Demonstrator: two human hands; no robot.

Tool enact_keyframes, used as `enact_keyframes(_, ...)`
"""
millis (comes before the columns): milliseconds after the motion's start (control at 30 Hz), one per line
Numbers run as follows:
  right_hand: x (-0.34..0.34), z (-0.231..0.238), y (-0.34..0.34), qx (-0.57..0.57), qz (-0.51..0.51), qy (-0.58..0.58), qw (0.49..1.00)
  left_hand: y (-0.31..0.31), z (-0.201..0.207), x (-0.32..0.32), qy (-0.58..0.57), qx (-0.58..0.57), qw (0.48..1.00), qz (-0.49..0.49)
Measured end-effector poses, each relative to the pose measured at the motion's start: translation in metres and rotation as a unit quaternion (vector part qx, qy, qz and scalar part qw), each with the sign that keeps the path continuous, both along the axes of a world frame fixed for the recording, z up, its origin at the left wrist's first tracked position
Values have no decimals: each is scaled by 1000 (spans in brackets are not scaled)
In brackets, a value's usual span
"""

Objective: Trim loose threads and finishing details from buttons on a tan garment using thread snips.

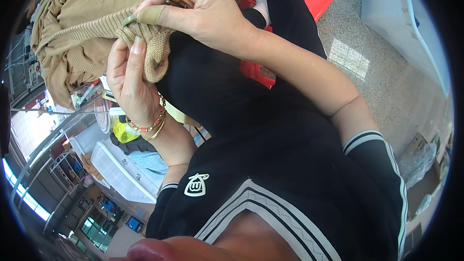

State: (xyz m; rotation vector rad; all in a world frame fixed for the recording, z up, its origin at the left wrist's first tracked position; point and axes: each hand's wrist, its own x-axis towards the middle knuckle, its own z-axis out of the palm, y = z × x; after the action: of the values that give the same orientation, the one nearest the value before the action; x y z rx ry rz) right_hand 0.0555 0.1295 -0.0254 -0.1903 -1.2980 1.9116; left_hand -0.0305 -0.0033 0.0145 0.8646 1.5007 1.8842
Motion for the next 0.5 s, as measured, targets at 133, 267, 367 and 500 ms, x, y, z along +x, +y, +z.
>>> enact_keyframes(133,8,3,6,49,29,-65,996,-1,-3,-11,-33,6,999,-39)
enact_keyframes(267,3,5,6,64,-2,-23,998,-1,-5,-12,-69,30,997,-25)
enact_keyframes(367,14,51,21,45,156,-204,965,-12,3,-18,-57,35,997,-28)
enact_keyframes(500,-23,27,32,409,27,85,908,-15,25,-13,-62,64,995,-50)
